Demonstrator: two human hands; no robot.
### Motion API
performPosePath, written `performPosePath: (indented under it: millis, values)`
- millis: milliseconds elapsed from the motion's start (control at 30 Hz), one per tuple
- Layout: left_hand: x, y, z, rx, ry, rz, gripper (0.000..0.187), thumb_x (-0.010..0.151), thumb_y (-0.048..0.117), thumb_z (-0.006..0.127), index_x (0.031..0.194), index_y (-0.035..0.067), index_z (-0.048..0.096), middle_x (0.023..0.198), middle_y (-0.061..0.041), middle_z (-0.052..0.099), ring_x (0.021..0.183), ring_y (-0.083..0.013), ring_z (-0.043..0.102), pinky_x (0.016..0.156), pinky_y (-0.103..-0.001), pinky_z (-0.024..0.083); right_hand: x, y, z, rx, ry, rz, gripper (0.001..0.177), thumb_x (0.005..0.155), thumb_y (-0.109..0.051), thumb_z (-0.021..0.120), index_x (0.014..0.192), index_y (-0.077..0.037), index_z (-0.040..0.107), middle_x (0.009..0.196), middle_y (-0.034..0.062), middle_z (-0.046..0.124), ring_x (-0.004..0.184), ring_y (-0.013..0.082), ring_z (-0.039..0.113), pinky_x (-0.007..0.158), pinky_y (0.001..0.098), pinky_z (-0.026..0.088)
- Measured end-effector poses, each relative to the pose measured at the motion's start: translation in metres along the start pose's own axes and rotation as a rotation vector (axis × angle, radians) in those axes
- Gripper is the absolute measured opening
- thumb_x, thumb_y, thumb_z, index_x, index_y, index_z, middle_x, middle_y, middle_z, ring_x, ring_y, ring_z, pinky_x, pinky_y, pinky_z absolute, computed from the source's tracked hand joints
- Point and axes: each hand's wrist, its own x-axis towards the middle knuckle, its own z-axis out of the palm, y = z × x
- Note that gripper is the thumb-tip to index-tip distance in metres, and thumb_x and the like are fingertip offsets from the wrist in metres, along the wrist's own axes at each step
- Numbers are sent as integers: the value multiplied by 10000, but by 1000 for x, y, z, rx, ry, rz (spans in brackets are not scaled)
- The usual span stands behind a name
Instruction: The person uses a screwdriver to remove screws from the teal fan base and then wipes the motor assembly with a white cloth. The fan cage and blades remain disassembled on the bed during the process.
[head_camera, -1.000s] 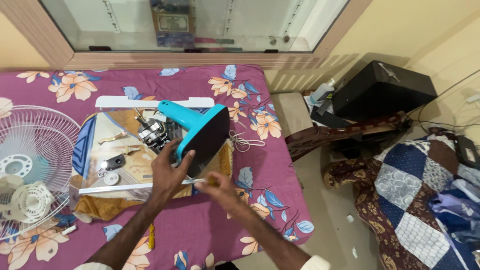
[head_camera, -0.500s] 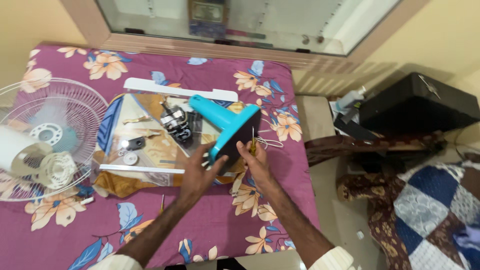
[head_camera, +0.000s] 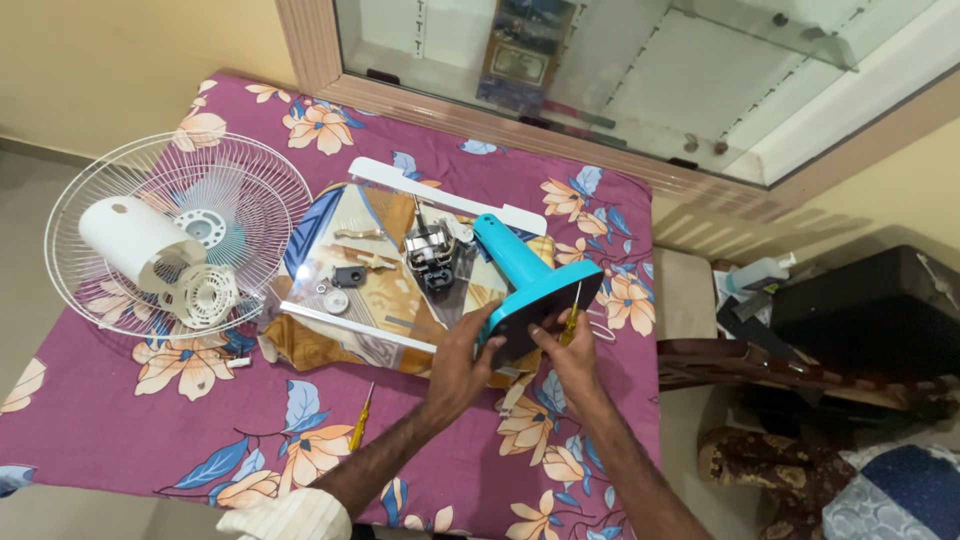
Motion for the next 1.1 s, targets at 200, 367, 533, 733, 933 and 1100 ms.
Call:
performPosePath:
  millis: [200, 367, 533, 733, 933, 1100]
  values:
    - [9, -9, -35, 11, 195, 84, 424, 881, 41, 716, 1291, 57, 610, 1247, -180, 643, 1156, -393, 632, 966, -470, 499, 5, 3, 17, -9, 9, 38, 381, 848, -50, 780, 1032, -101, 451, 898, 37, 589, 724, 114, 560, 602, 278, 481]
    - [20, -27, -70, -172, 160, -44, 379, 909, 57, 682, 1282, 57, 613, 1235, -160, 622, 1133, -322, 666, 946, -403, 560, 9, 12, 49, -3, -1, -63, 388, 852, -32, 782, 1031, -96, 444, 900, 32, 613, 706, 77, 555, 589, 236, 467]
    - [35, -53, -108, -55, 160, -128, 447, 866, 173, 772, 1274, 64, 626, 1206, -123, 668, 1132, -282, 677, 980, -407, 539, 6, 12, 84, -32, 8, -124, 361, 854, -23, 782, 1013, -86, 464, 907, 32, 627, 704, 60, 557, 595, 214, 475]
    - [44, -119, -169, 261, 113, -192, 585, 725, 278, 897, 1225, 86, 662, 1212, -126, 645, 1122, -296, 632, 973, -427, 507, 3, 17, 109, -71, 104, -84, 358, 837, -11, 775, 999, -91, 465, 889, 48, 633, 670, 69, 569, 557, 225, 483]
    - [50, -179, -215, 452, 99, -286, 268, 880, 178, 762, 1137, 105, 780, 1166, -120, 734, 1049, -262, 691, 972, -407, 559, -6, 24, 108, -2, 156, -66, 374, 836, 25, 754, 1001, -90, 439, 897, 46, 623, 650, 72, 534, 532, 222, 437]
    - [63, -183, -214, 513, 23, -216, 206, 896, 204, 725, 1057, 104, 803, 1043, -126, 725, 998, -322, 664, 874, -471, 547, -19, 30, 110, -64, 210, -23, 358, 849, 20, 737, 1013, -97, 442, 895, 46, 624, 666, 77, 562, 552, 234, 468]
